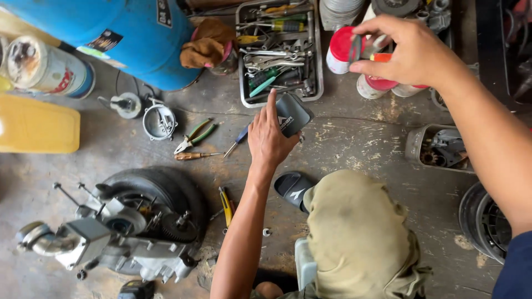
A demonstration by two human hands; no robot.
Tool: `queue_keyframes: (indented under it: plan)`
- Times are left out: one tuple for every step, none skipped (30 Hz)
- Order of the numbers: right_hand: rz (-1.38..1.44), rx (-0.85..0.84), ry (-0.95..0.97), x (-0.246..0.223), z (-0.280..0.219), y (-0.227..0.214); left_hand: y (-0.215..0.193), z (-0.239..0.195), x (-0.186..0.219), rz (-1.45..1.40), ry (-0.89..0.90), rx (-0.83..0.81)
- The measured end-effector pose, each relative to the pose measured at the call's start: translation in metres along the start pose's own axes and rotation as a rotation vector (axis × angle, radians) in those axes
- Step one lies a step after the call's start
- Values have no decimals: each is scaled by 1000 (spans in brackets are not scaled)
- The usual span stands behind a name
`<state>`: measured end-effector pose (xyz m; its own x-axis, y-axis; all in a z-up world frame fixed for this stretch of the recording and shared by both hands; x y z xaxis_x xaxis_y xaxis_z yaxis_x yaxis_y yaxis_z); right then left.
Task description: The person works on a disassembled engine placed on a tire, handling a bearing and a small box of parts. They use a screwdriver to manipulate a small component and then reassemble parts of the engine casing.
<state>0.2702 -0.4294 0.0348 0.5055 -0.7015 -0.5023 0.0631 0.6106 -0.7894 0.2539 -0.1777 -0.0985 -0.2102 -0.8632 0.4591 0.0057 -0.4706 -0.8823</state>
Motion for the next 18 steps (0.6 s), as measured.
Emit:
queue_keyframes:
  plan:
    - [-2,2,9,22,-10,5,6,3,5,-1,6,-7]
    - [-80,14,-13,41,-20,8,12,6,9,14,16,-9]
    - [-159,26,-37,60,-29,12,18,11,13,30,27,-9]
    - [-163,29,-29,89,-43,27,28,13,14,28,35,-13]
    - [-276,-68,128,132,-59,45,41,16,17,70,58,-34]
    - [-387,-164,286,175,-77,62,54,19,20,113,81,-55]
    - [-386,-165,295,187,-81,70,63,19,21,112,86,-63]
    - [-390,-227,379,206,-89,82,74,19,22,111,87,-107]
    - [-394,-287,460,224,-96,93,84,20,22,110,87,-149]
    - [-393,-286,466,231,-98,94,91,19,21,110,91,-153]
    - [-373,-261,470,237,-101,96,98,16,19,108,87,-166]
    - [-353,-234,474,241,-105,98,104,13,15,106,82,-179]
    - [-353,-235,470,240,-103,98,104,11,13,107,79,-177]
    - [-359,-235,482,239,-102,97,102,8,11,92,69,-174]
    - [-365,-240,491,237,-101,97,100,3,7,76,54,-171]
    - [-363,-245,485,233,-101,98,102,0,2,76,47,-170]
    - [-348,-255,498,231,-100,100,105,-1,-4,95,35,-191]
    - [-334,-266,510,228,-100,101,108,-3,-10,114,24,-212]
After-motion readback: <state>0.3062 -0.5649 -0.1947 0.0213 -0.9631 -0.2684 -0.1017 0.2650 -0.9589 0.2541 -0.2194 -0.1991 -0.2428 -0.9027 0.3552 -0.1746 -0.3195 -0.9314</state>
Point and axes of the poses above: each hand's wrist, its own z-axis towards the middle knuckle, its own y-axis out of the palm, x = y × z, the point moved 9 cm from there along z, towards the middle knuckle, and after that the axes turned 8 degrees about -y, right-handed, at the moved point
